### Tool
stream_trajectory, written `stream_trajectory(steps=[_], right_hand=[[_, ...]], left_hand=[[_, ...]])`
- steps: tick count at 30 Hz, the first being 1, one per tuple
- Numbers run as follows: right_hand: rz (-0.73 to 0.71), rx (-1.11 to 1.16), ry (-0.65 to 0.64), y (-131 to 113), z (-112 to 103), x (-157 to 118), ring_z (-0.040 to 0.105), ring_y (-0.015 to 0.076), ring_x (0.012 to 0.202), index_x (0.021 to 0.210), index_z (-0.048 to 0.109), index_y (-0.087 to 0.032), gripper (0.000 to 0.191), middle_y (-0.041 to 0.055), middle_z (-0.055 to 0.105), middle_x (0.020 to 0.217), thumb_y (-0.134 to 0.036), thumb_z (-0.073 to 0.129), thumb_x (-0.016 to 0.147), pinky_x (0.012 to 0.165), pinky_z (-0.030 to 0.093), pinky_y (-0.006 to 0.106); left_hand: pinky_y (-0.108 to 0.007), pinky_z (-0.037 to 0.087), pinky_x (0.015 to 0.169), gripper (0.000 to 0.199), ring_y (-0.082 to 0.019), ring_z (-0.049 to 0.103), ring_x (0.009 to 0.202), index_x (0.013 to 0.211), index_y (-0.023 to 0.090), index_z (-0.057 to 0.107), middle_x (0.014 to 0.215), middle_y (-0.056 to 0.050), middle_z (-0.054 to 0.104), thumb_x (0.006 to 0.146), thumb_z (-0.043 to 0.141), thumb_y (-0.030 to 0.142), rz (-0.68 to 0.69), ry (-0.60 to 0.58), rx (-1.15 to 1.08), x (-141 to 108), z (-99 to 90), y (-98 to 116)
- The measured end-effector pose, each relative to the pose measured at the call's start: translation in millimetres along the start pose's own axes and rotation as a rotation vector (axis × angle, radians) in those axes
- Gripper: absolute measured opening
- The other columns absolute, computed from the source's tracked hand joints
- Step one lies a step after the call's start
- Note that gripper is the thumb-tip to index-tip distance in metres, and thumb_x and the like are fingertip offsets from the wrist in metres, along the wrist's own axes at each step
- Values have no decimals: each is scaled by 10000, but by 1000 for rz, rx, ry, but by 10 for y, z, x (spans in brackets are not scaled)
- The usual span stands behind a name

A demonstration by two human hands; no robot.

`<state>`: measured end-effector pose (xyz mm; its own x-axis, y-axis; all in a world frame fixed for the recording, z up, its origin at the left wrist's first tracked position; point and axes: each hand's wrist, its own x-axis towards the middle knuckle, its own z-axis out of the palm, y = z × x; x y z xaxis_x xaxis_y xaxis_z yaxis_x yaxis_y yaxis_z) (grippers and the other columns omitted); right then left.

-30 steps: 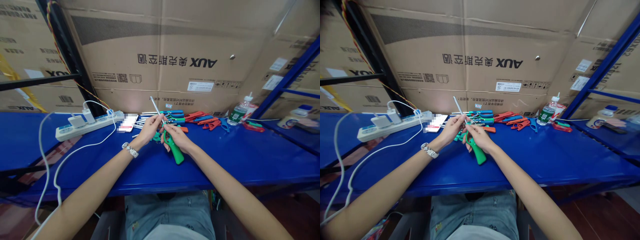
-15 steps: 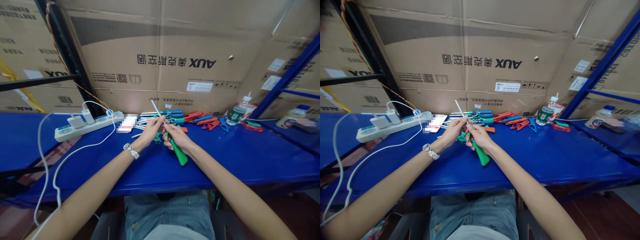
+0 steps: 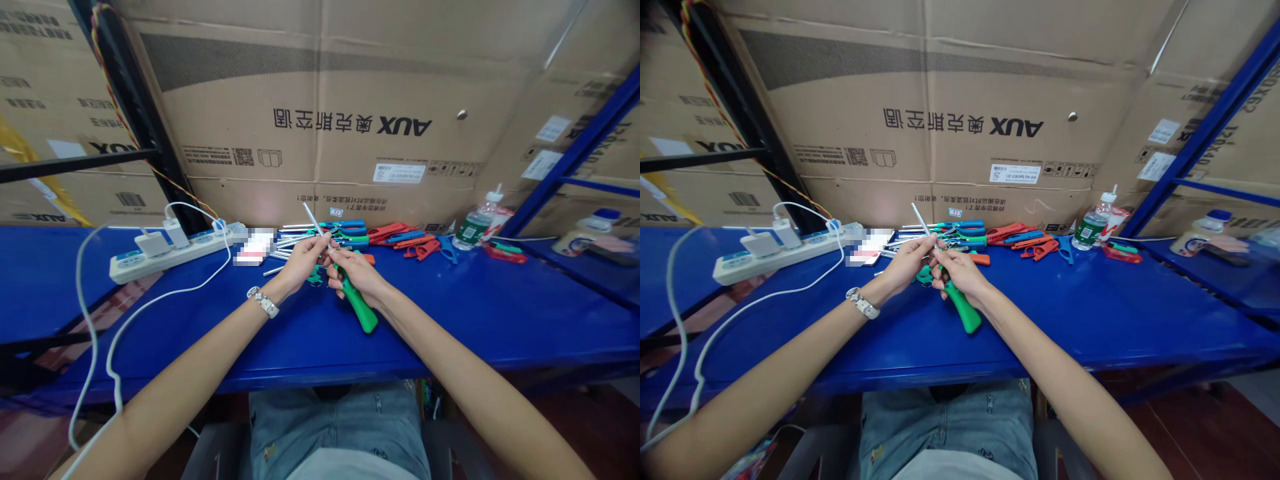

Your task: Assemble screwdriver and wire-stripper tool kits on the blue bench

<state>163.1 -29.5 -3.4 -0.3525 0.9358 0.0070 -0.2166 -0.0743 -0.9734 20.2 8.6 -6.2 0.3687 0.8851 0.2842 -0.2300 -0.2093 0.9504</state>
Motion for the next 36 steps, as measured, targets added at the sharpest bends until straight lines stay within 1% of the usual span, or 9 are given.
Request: stream_trajectory(steps=[7,12,15,18,22,25,27,32,36], right_hand=[[41,-4,41,-21,43,-21,435,78,332,977,521,-242,335,-109,493,518,-555,632,929,306,379,178],[80,69,79,-85,37,-34,439,87,340,860,512,-212,388,-84,492,491,-581,604,940,317,387,197],[134,113,42,-124,39,-46,462,99,354,808,524,-198,445,-57,519,493,-621,574,939,331,404,216],[117,124,-32,-125,33,-55,483,104,369,855,570,-190,409,-52,543,516,-584,549,962,350,430,223],[34,34,-77,-84,-4,-58,495,111,359,955,603,-192,269,-66,547,518,-458,571,974,345,427,214],[29,-14,-98,-73,-32,-57,531,125,358,923,602,-181,253,-47,568,505,-426,564,971,354,433,215],[22,-7,-86,-85,-35,-59,545,133,359,891,592,-180,257,-37,573,494,-422,556,969,359,434,216],[54,37,-46,-111,-2,-64,499,138,318,906,559,-204,336,-48,552,466,-535,541,964,334,419,240],[-24,4,-10,-76,-4,-46,504,129,328,918,528,-219,329,-69,553,474,-540,590,946,335,419,224]], left_hand=[[-239,385,549,387,-100,431,569,751,151,730,616,6,511,878,702,515,51,36,19,9,9,27],[-223,415,589,337,-102,478,640,788,154,725,689,0,534,797,794,484,-27,-83,-105,-21,4,40],[-219,426,593,306,-95,491,638,818,155,713,722,0,556,758,848,423,-49,-122,-125,-29,5,52],[-229,457,621,290,-98,527,649,782,164,659,740,-2,577,794,826,400,-42,-59,-193,-6,-30,89],[-270,519,728,245,-139,638,797,863,178,634,934,-52,695,842,781,372,11,85,-294,38,-135,155],[-282,533,763,235,-146,662,804,896,170,633,969,-72,723,849,768,356,29,100,-293,47,-180,176],[-278,536,768,235,-143,662,795,893,164,643,963,-76,727,850,762,362,20,83,-265,41,-176,170],[-264,537,789,216,-133,645,799,889,161,713,964,-68,715,836,769,364,-33,-80,-127,6,-112,124],[-248,526,748,233,-116,625,752,876,163,728,924,-53,701,823,780,384,-15,-97,-97,-20,-65,120]])
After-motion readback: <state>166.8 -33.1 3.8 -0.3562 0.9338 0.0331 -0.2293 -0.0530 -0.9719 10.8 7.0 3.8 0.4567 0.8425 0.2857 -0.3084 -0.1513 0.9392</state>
